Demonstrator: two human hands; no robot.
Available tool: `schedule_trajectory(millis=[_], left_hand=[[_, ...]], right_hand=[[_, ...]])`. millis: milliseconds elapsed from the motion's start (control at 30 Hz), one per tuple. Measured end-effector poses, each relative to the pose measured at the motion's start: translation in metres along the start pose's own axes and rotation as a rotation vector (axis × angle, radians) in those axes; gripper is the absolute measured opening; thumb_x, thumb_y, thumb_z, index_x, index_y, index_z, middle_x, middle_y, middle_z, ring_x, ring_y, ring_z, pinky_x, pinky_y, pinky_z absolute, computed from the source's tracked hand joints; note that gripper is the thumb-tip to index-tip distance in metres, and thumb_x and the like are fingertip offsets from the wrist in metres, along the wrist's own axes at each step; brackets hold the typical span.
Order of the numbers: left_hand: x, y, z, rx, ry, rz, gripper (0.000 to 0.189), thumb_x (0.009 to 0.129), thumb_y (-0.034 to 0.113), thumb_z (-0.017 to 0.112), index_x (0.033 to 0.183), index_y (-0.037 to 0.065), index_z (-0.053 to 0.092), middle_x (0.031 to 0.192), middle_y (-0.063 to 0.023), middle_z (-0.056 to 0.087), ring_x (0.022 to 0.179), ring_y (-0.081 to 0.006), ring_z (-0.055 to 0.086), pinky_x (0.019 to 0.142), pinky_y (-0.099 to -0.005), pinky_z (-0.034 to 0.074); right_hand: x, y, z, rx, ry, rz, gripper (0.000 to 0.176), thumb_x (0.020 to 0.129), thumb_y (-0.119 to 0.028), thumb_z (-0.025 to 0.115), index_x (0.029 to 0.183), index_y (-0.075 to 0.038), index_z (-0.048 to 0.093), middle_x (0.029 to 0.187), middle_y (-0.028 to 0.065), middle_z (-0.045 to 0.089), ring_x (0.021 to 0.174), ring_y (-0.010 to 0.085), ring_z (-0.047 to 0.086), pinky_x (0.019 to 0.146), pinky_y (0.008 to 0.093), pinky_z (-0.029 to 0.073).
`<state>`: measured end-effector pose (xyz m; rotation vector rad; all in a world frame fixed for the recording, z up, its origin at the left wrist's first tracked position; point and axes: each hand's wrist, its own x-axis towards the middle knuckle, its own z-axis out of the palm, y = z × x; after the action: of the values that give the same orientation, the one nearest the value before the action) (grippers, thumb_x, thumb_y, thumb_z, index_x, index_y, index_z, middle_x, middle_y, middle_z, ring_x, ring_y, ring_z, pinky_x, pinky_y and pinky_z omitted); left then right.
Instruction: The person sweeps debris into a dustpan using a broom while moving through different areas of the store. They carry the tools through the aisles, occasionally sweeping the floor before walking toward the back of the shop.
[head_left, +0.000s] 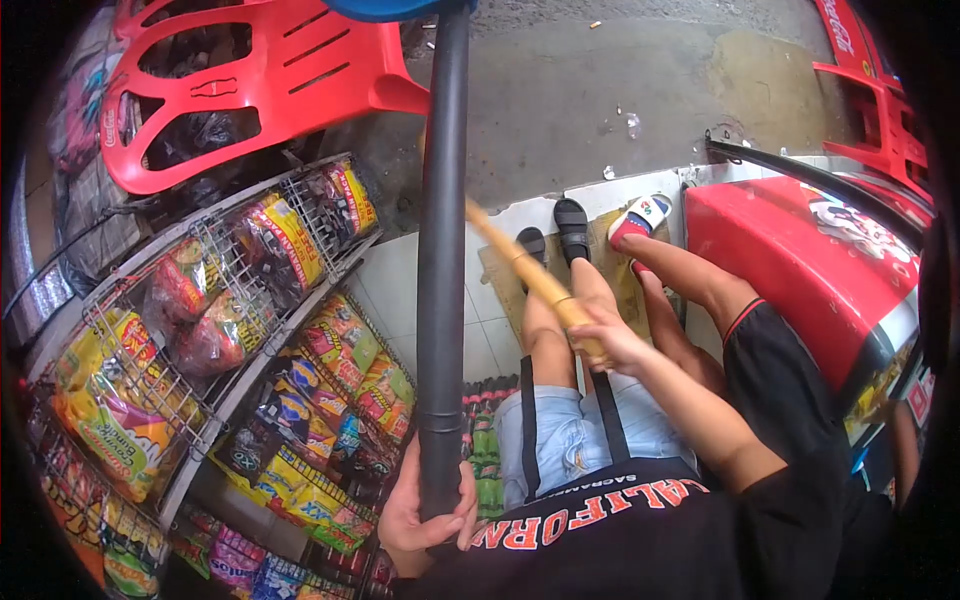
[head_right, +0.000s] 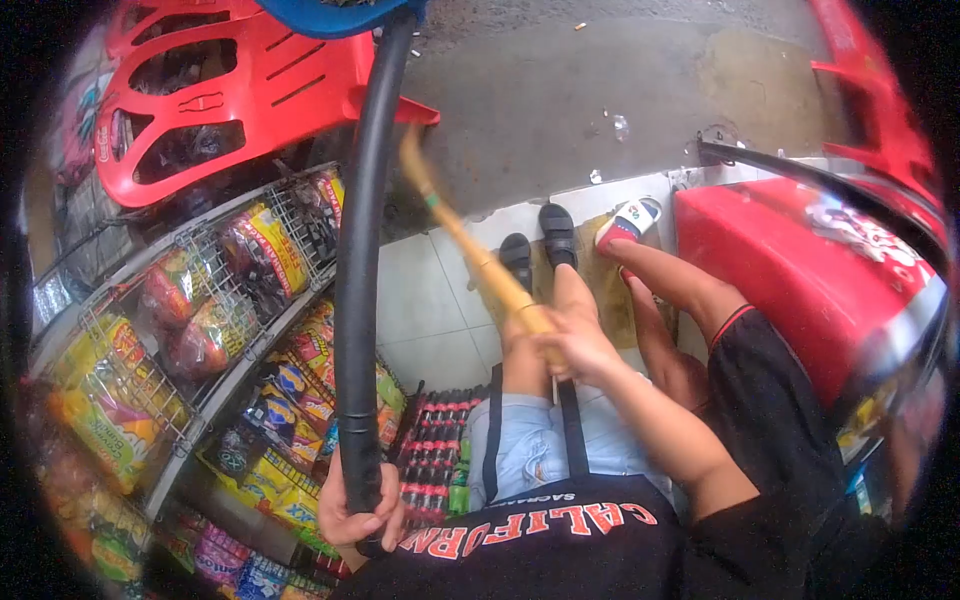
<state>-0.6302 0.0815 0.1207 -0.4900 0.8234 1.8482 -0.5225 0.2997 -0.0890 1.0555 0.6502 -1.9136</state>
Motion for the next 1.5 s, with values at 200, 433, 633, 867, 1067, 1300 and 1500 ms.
schedule_trajectory(millis=[200, 433, 633, 867, 1067, 1300, 1500], left_hand=[[0.012, 0.006, 0.013, 0.015, -0.026, -0.06, 0.079, 0.065, -0.007, 0.041, 0.12, 0.017, -0.01, 0.069, -0.0117, 0.038, 0.052, -0.0193, 0.052, 0.047, -0.0275, 0.046], [0.017, 0.006, 0.021, 0.068, -0.037, -0.042, 0.084, 0.061, -0.01, 0.045, 0.123, 0.017, -0.003, 0.068, -0.0114, 0.036, 0.051, -0.0155, 0.044, 0.045, -0.0256, 0.043], [0.012, 0.003, 0.014, -0.021, -0.049, -0.03, 0.081, 0.061, -0.008, 0.048, 0.122, 0.013, 0.0, 0.066, -0.0114, 0.037, 0.048, -0.0156, 0.044, 0.044, -0.0244, 0.043], [0.013, 0.006, 0.015, 0.075, -0.014, 0.065, 0.079, 0.06, -0.009, 0.047, 0.121, 0.012, 0.001, 0.062, -0.011, 0.036, 0.044, -0.0173, 0.046, 0.041, -0.0244, 0.042], [0.021, 0.006, 0.035, 0.061, 0.084, 0.105, 0.078, 0.06, -0.008, 0.047, 0.121, 0.01, 0.001, 0.062, -0.0104, 0.036, 0.044, -0.0171, 0.046, 0.039, -0.0233, 0.04], [0.043, 0.007, 0.049, 0.118, 0.167, 0.114, 0.077, 0.062, -0.005, 0.046, 0.122, 0.009, 0.0, 0.065, -0.0099, 0.036, 0.043, -0.015, 0.045, 0.04, -0.022, 0.04], [0.077, 0.017, 0.064, 0.15, 0.1, 0.083, 0.072, 0.064, -0.003, 0.048, 0.12, 0.008, 0.004, 0.068, -0.0095, 0.036, 0.044, -0.0158, 0.046, 0.04, -0.0233, 0.041]], right_hand=[[0.14, 0.017, 0.029, -0.19, 0.199, -0.04, 0.03, 0.072, -0.018, 0.049, 0.099, -0.006, 0.044, 0.056, 0.0015, 0.043, 0.037, 0.0109, 0.038, 0.032, 0.0235, 0.031], [0.049, -0.09, -0.119, 0.345, 0.393, 0.032, 0.018, 0.074, -0.016, 0.049, 0.08, 0.0, 0.045, 0.056, 0.0014, 0.043, 0.033, 0.0043, 0.032, 0.028, 0.0157, 0.026], [-0.007, -0.107, -0.124, -0.339, 0.622, -0.267, 0.034, 0.074, -0.011, 0.043, 0.107, -0.004, 0.039, 0.06, 0.0023, 0.045, 0.039, 0.0078, 0.04, 0.032, 0.021, 0.032], [-0.004, -0.034, -0.008, -0.038, 0.263, -0.207, 0.058, 0.07, -0.012, 0.047, 0.12, -0.017, 0.017, 0.066, 0.0055, 0.047, 0.04, 0.01, 0.043, 0.027, 0.0205, 0.032], [0.11, -0.02, 0.074, 0.007, -0.032, -0.002, 0.053, 0.071, -0.014, 0.053, 0.116, -0.014, 0.026, 0.059, 0.0041, 0.042, 0.04, 0.0113, 0.039, 0.031, 0.0224, 0.031], [0.155, -0.09, -0.004, 0.444, -0.007, 0.277, 0.016, 0.074, -0.013, 0.05, 0.085, -0.003, 0.043, 0.062, 0.0059, 0.049, 0.042, 0.0086, 0.043, 0.03, 0.0155, 0.03], [0.041, -0.135, -0.173, 0.595, 0.443, -0.052, 0.016, 0.072, -0.012, 0.049, 0.084, -0.004, 0.042, 0.054, 0.0014, 0.044, 0.034, 0.0065, 0.037, 0.027, 0.0167, 0.027]])
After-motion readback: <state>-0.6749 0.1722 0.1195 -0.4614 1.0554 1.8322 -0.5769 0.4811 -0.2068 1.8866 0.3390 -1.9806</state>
